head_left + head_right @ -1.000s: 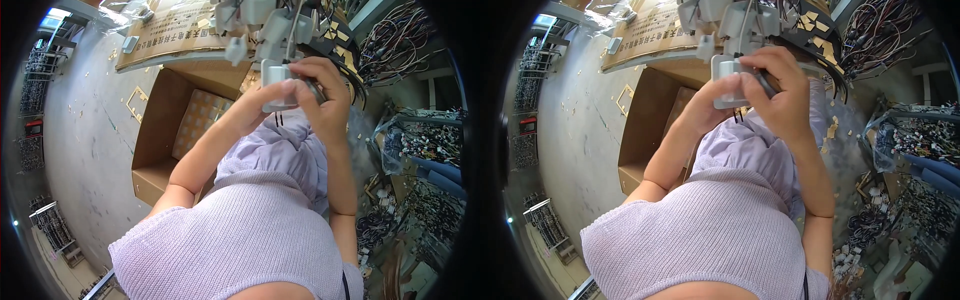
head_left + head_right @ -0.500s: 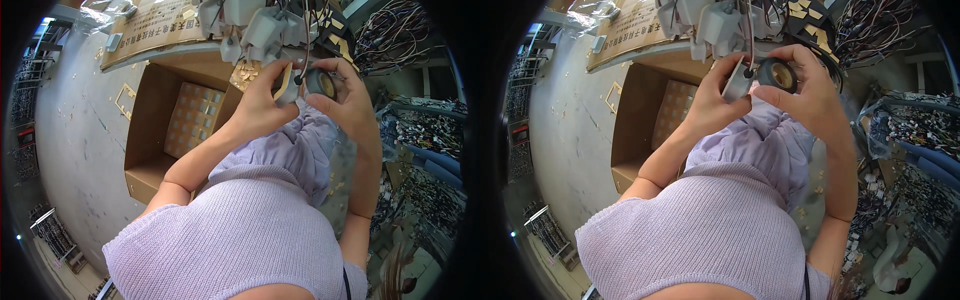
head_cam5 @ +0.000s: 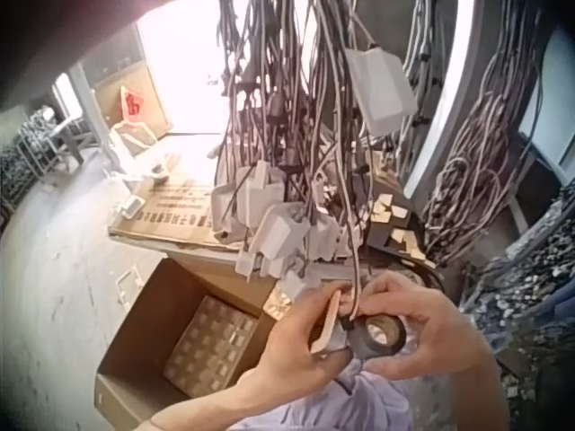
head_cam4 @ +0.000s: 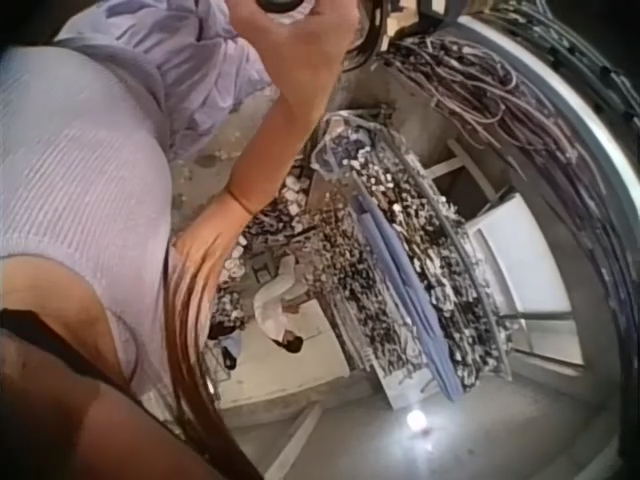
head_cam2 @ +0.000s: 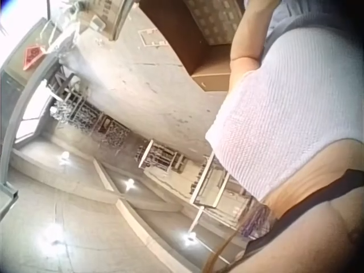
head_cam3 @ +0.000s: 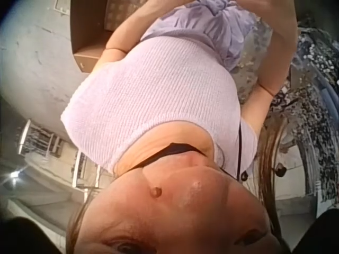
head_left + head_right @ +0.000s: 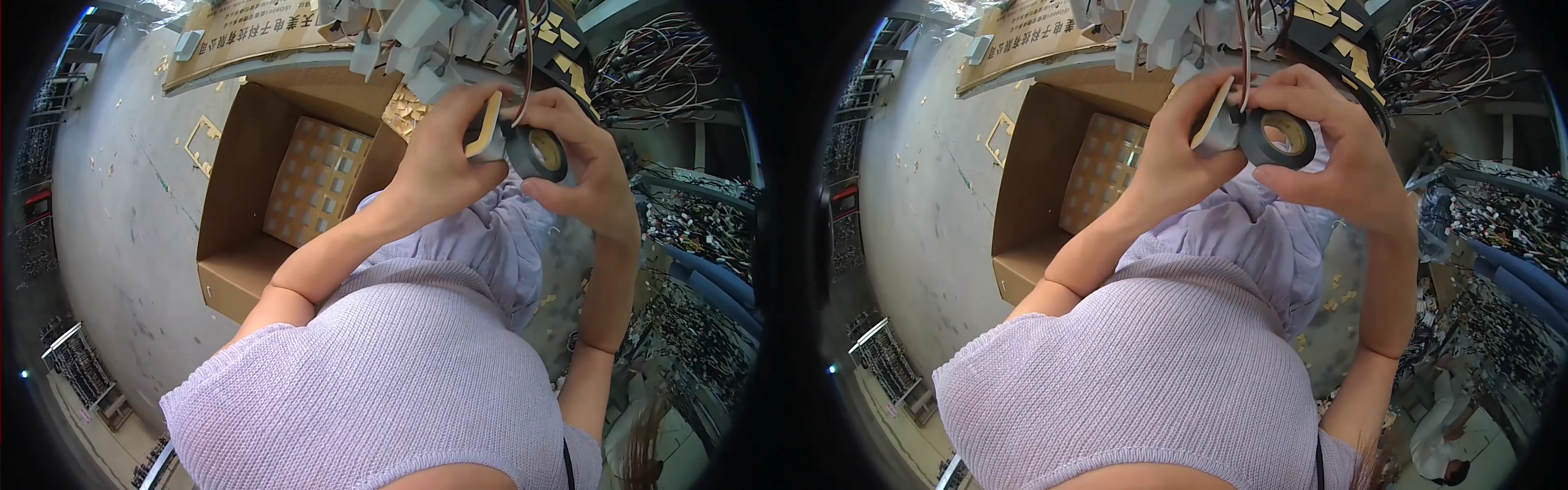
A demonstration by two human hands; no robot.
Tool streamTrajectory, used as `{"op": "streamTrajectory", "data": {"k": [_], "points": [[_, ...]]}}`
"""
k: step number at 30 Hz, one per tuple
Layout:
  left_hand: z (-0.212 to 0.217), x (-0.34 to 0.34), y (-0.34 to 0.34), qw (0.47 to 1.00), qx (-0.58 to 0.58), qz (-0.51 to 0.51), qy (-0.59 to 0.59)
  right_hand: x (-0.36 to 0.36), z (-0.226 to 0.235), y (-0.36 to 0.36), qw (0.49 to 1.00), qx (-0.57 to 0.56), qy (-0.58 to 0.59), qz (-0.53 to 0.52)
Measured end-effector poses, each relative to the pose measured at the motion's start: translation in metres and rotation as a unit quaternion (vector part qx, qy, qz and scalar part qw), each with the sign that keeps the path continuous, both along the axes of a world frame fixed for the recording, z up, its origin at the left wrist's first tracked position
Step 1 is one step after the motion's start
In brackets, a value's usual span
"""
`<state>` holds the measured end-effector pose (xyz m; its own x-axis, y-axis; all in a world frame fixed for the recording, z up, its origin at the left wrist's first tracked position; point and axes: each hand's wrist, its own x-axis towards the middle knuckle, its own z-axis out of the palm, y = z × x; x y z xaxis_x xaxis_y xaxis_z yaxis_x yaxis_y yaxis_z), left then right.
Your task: Taping wires to plastic connectors as part of an assembly process.
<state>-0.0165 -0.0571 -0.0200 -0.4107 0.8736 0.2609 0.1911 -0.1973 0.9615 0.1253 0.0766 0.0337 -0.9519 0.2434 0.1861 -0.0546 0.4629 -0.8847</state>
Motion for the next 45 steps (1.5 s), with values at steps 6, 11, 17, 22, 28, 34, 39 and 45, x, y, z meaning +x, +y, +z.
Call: {"op": "streamTrajectory", "data": {"k": [6,11,17,22,28,34,39,45], "points": [[-0.012,0.001,0.008,0.999,0.015,0.000,-0.032,0.001,0.020,-0.040,0.992,-0.073,-0.057,-0.088],[0.018,-0.011,-0.001,0.792,-0.101,-0.394,-0.455,0.001,0.024,0.005,0.969,-0.224,-0.087,-0.059],[-0.002,-0.002,0.006,0.480,-0.072,-0.656,-0.578,-0.032,-0.014,0.019,0.948,-0.241,0.063,0.196],[0.000,0.004,0.003,0.417,-0.069,-0.705,-0.570,-0.053,-0.009,0.034,0.945,-0.108,0.041,0.307],[0.007,0.001,0.000,0.385,-0.050,-0.713,-0.584,-0.061,0.004,0.032,0.929,-0.091,0.118,0.340],[0.004,-0.013,-0.005,0.467,-0.078,-0.658,-0.585,-0.054,0.011,0.023,0.958,0.054,0.131,0.249],[0.005,-0.020,-0.005,0.722,-0.153,-0.477,-0.477,-0.032,0.015,0.023,0.968,0.180,-0.001,0.172],[0.002,-0.020,-0.009,0.828,-0.216,-0.361,-0.369,-0.018,0.013,0.018,0.965,0.226,-0.085,0.101]]}}
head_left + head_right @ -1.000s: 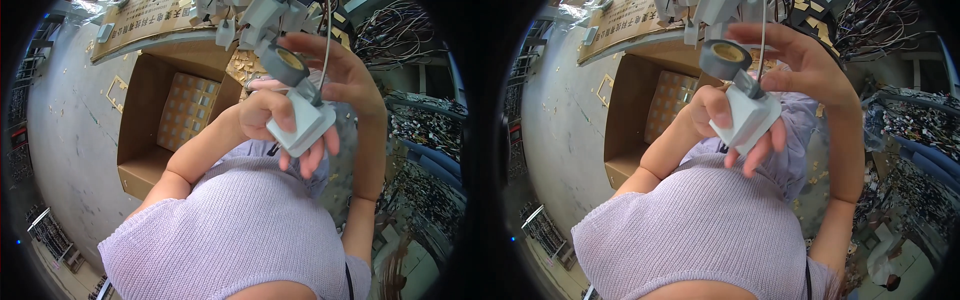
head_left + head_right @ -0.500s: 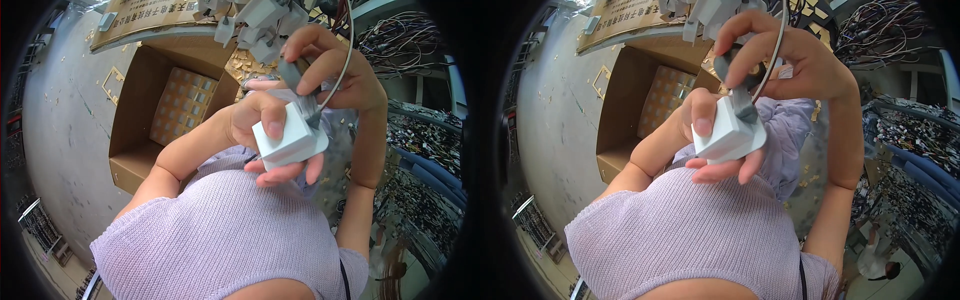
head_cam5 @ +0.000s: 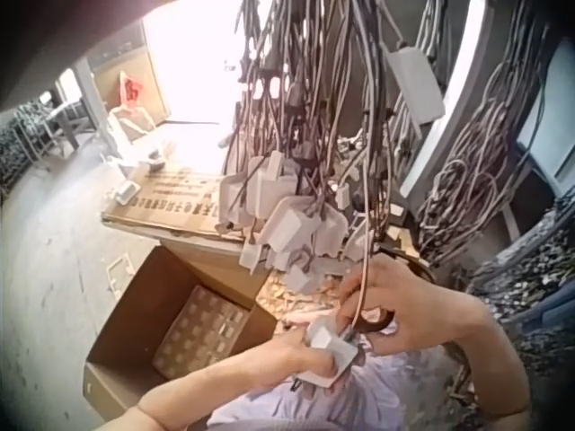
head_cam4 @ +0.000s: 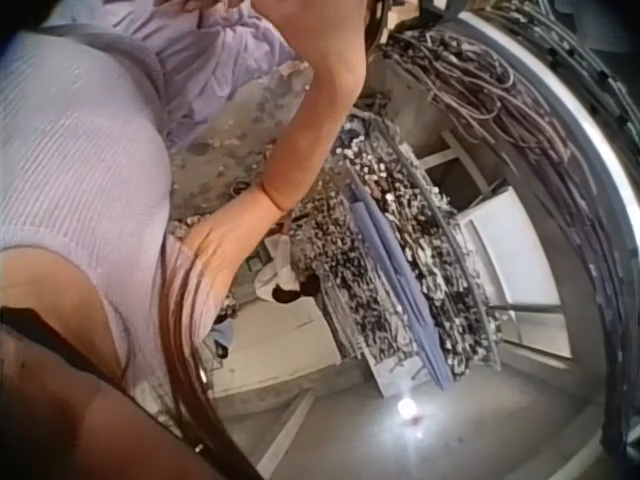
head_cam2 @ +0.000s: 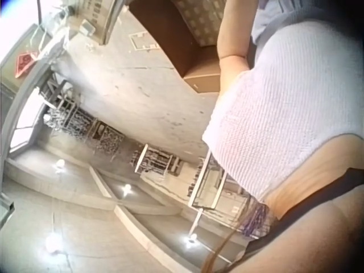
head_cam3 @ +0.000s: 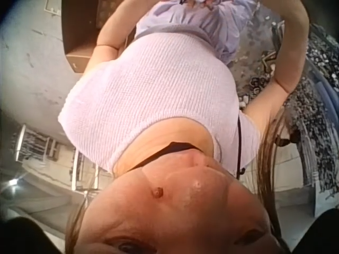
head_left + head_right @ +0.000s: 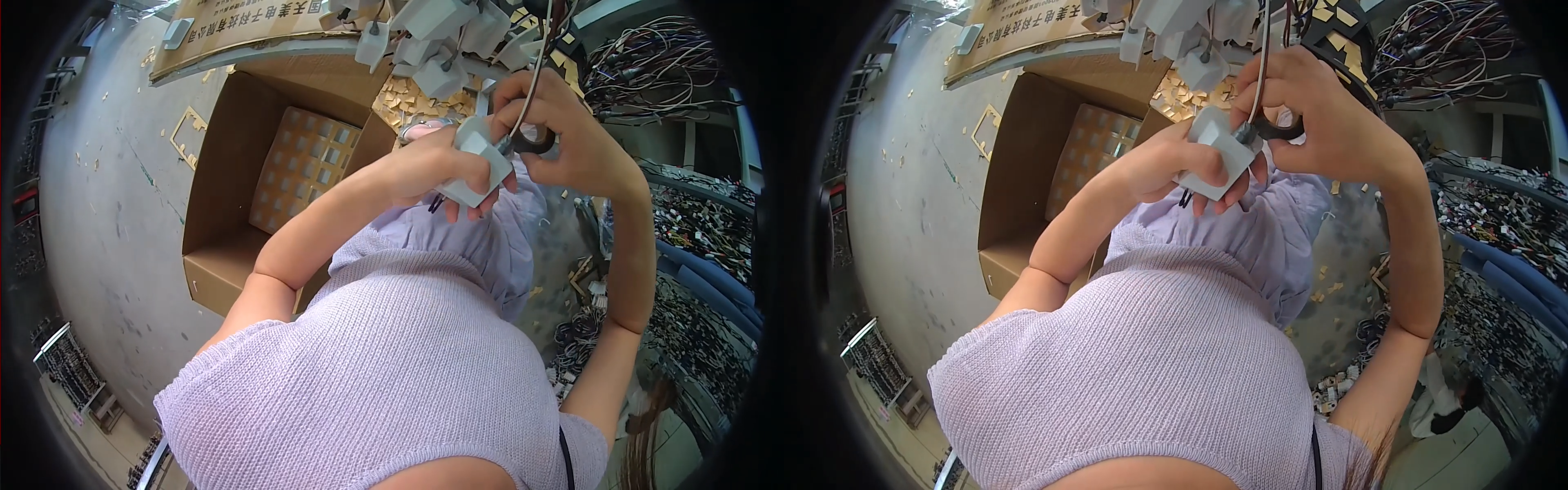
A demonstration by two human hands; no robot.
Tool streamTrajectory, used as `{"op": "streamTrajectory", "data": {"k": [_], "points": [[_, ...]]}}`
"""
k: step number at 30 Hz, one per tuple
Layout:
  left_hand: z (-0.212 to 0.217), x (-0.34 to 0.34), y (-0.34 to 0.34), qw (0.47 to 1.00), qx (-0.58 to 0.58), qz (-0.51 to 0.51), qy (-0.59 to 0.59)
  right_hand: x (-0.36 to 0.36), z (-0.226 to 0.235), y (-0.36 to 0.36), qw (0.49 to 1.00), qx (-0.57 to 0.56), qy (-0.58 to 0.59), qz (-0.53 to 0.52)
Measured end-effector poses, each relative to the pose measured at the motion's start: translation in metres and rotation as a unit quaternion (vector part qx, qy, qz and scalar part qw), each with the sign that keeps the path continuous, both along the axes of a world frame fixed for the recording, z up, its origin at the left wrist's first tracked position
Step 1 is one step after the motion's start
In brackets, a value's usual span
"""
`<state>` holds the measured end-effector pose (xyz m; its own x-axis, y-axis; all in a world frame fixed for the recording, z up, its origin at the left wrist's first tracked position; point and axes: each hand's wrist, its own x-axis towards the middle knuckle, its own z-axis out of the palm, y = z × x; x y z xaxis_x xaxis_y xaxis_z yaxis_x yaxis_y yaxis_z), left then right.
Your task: Taping wires to plastic connectors as part of an assembly process.
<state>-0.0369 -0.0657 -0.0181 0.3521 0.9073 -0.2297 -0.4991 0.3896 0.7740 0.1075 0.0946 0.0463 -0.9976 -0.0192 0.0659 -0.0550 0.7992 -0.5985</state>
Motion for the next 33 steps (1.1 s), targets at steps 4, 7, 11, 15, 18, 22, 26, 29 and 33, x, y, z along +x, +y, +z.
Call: {"op": "streamTrajectory", "data": {"k": [4,7,11,15,18,22,26,29,33], "points": [[-0.007,-0.003,0.000,0.987,-0.023,0.091,0.128,0.008,-0.002,-0.004,1.000,0.002,-0.013,-0.027],[-0.006,-0.003,0.000,0.987,-0.007,0.100,0.128,0.017,-0.006,-0.009,0.997,-0.051,0.001,-0.056],[-0.008,0.004,0.003,0.903,0.075,0.191,0.379,0.024,-0.002,-0.021,0.981,-0.145,-0.042,-0.118],[-0.011,0.012,0.006,0.827,0.162,0.260,0.471,0.020,0.015,-0.037,0.828,-0.481,-0.139,-0.253],[-0.006,0.002,-0.002,0.973,0.056,0.136,0.179,0.022,0.026,-0.027,0.708,-0.652,-0.145,-0.229],[-0.013,0.006,0.004,0.960,0.035,-0.095,-0.261,0.021,-0.014,-0.010,0.906,-0.398,0.028,-0.140],[-0.012,0.016,0.002,0.878,0.038,-0.207,-0.430,-0.005,-0.027,0.003,0.904,-0.424,0.028,0.040],[-0.014,0.014,-0.001,0.895,0.031,-0.177,-0.408,-0.001,-0.023,0.009,0.910,-0.402,-0.035,0.097],[-0.006,-0.001,-0.006,0.999,0.024,0.043,0.005,0.009,-0.019,0.005,0.960,-0.281,-0.004,0.015]]}}
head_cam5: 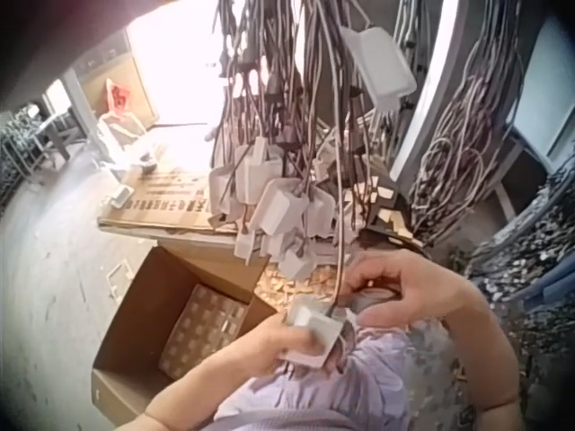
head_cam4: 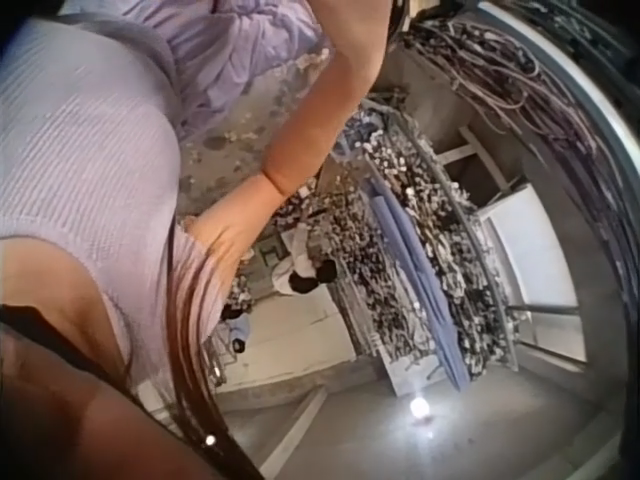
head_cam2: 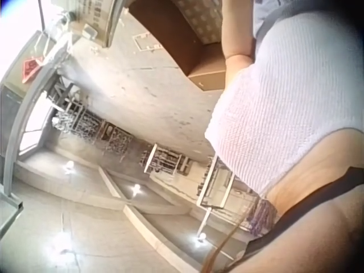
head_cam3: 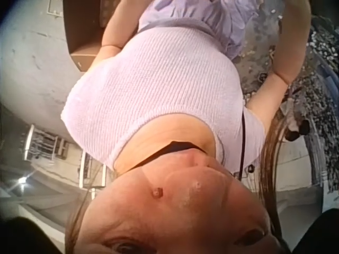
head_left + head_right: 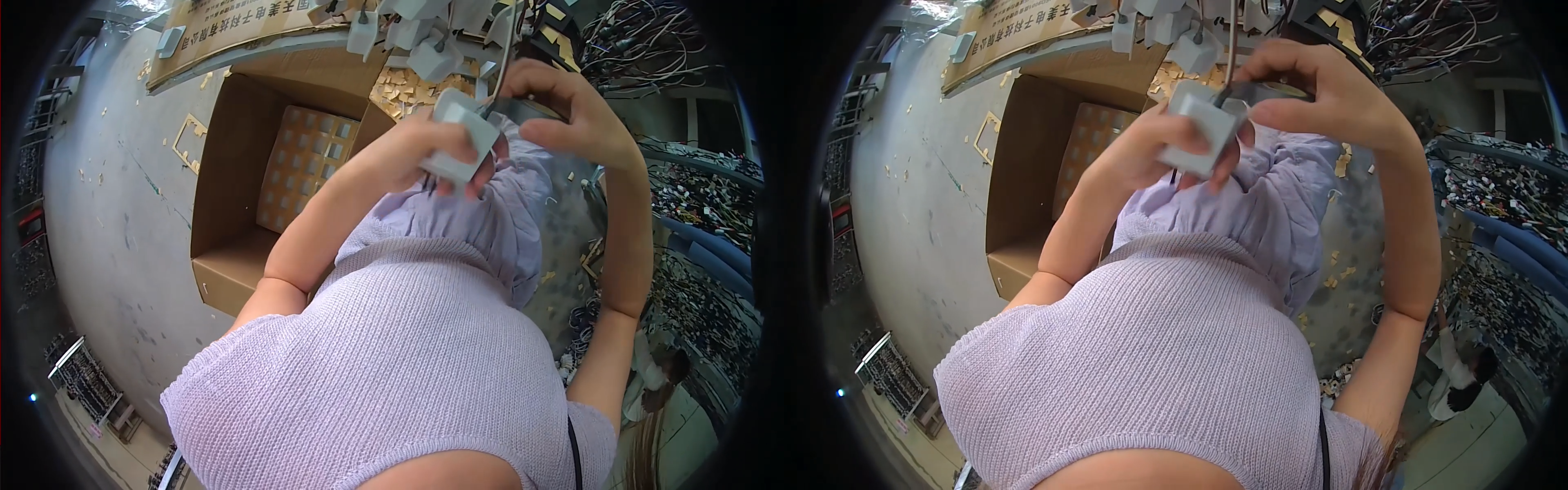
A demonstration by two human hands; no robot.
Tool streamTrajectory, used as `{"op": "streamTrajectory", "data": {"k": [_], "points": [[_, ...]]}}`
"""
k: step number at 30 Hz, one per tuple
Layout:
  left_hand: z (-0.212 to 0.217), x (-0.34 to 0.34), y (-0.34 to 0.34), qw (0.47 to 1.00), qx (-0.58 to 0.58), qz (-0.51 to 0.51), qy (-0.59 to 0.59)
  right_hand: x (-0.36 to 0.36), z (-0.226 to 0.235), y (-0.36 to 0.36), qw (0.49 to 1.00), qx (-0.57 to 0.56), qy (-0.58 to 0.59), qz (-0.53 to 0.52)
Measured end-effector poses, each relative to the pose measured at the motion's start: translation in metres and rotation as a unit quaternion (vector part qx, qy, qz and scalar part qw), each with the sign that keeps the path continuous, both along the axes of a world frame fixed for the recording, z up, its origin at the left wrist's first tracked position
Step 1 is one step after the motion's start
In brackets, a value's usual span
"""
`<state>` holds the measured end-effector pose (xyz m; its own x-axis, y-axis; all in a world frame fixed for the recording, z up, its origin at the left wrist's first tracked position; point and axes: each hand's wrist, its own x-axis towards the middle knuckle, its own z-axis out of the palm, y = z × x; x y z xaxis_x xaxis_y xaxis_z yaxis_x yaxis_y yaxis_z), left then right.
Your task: Taping wires to plastic connectors as part of an assembly process.
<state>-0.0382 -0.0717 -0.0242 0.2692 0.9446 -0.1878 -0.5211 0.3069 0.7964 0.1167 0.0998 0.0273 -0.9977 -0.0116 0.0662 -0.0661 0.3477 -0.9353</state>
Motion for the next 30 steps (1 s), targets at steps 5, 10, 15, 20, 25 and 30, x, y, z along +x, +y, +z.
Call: {"op": "streamTrajectory", "data": {"k": [5,10,15,20,25,30], "points": [[-0.006,0.012,0.002,0.905,0.035,0.219,0.364,0.007,0.015,-0.039,0.923,-0.275,-0.168,-0.209],[-0.001,0.012,0.005,0.974,-0.038,0.094,0.201,0.009,-0.016,-0.024,0.959,-0.148,-0.058,-0.233],[0.002,0.011,0.004,0.992,0.012,-0.078,-0.102,-0.008,-0.022,-0.005,0.990,-0.141,0.003,-0.013],[0.001,0.008,0.002,0.992,0.011,-0.076,-0.102,0.002,-0.010,0.009,1.000,0.000,0.004,0.015],[-0.005,0.027,0.003,0.851,0.103,0.240,0.455,0.019,-0.014,-0.023,0.900,-0.351,-0.144,-0.215],[0.007,0.021,0.007,0.905,0.012,0.132,0.403,0.007,-0.020,-0.049,0.925,-0.173,-0.051,-0.335]]}}
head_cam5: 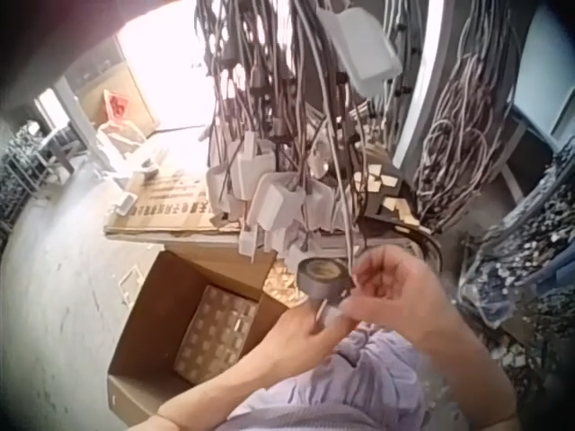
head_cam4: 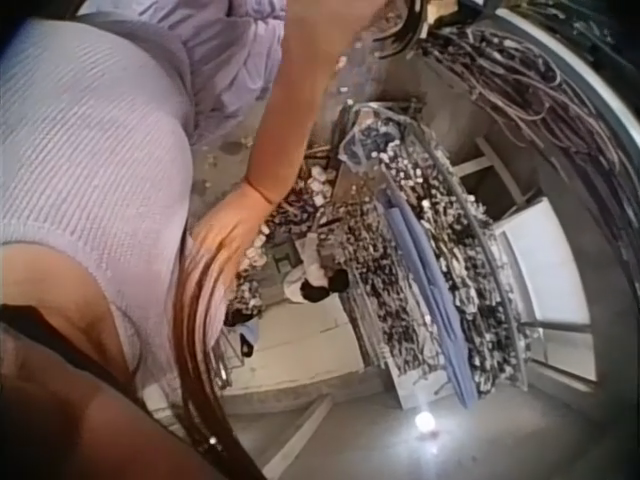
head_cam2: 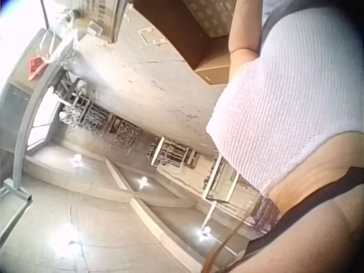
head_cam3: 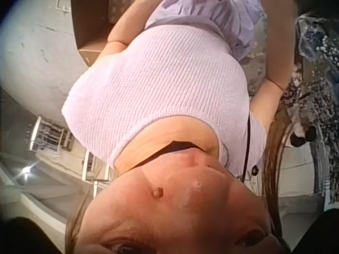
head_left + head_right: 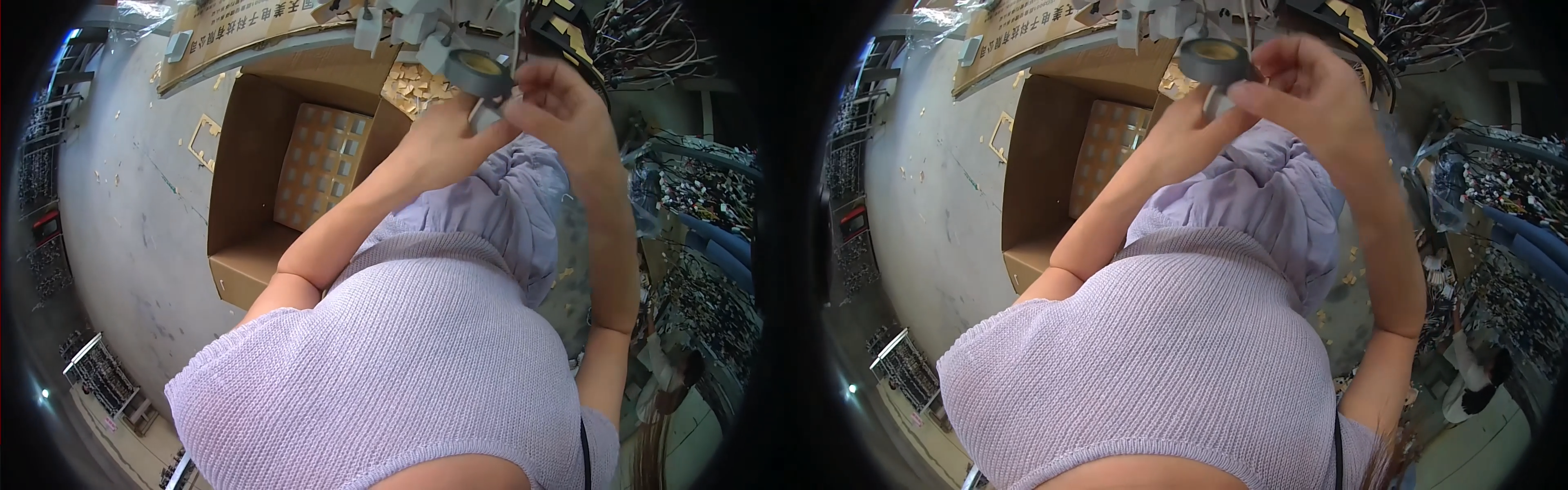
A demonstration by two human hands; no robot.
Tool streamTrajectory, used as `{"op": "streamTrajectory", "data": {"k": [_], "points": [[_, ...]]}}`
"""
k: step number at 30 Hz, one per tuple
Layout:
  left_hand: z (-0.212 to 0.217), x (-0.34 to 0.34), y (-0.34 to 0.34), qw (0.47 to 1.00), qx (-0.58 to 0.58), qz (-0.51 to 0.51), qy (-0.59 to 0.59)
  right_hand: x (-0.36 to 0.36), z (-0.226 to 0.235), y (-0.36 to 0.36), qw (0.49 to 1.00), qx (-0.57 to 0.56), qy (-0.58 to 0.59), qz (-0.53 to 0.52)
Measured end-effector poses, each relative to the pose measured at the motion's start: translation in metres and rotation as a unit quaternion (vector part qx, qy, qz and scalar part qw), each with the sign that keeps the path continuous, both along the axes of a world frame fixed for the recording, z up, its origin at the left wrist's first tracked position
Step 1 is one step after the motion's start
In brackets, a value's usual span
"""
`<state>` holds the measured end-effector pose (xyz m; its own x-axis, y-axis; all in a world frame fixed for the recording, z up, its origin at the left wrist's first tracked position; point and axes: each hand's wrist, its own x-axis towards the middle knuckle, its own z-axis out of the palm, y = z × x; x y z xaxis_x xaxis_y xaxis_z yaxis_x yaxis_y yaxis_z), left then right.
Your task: Taping wires to plastic connectors as part of an assembly process.
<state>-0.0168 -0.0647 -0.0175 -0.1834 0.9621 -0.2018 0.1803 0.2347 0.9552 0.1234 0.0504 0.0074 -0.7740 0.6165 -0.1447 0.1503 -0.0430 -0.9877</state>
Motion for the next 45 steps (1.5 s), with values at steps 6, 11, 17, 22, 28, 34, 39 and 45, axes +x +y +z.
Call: {"op": "streamTrajectory", "data": {"k": [6,11,17,22,28,34,39,45], "points": [[-0.001,-0.004,-0.006,0.879,-0.050,-0.071,-0.469,-0.015,0.014,0.025,0.980,-0.052,-0.092,0.166],[-0.012,-0.009,-0.013,0.918,-0.025,-0.016,-0.395,0.006,0.008,0.034,0.913,0.360,-0.035,0.187],[-0.025,0.003,-0.009,0.958,0.054,0.134,-0.249,0.013,0.002,-0.004,0.991,-0.116,0.031,0.053],[-0.010,0.004,-0.005,0.877,-0.020,0.059,-0.475,-0.015,-0.018,0.000,0.997,0.006,0.080,-0.010],[-0.010,-0.005,-0.011,0.906,-0.019,0.067,-0.418,-0.012,-0.016,0.026,0.986,0.018,0.052,0.160],[-0.020,-0.015,-0.010,0.875,-0.046,0.091,-0.474,0.011,-0.006,0.036,0.982,-0.093,0.012,0.166],[-0.022,-0.013,-0.002,0.751,-0.066,-0.072,-0.653,-0.018,-0.011,0.019,0.991,-0.095,-0.014,0.097],[-0.016,-0.018,-0.017,0.779,-0.082,-0.077,-0.617,-0.032,0.004,0.000,0.975,-0.145,-0.059,0.160]]}}
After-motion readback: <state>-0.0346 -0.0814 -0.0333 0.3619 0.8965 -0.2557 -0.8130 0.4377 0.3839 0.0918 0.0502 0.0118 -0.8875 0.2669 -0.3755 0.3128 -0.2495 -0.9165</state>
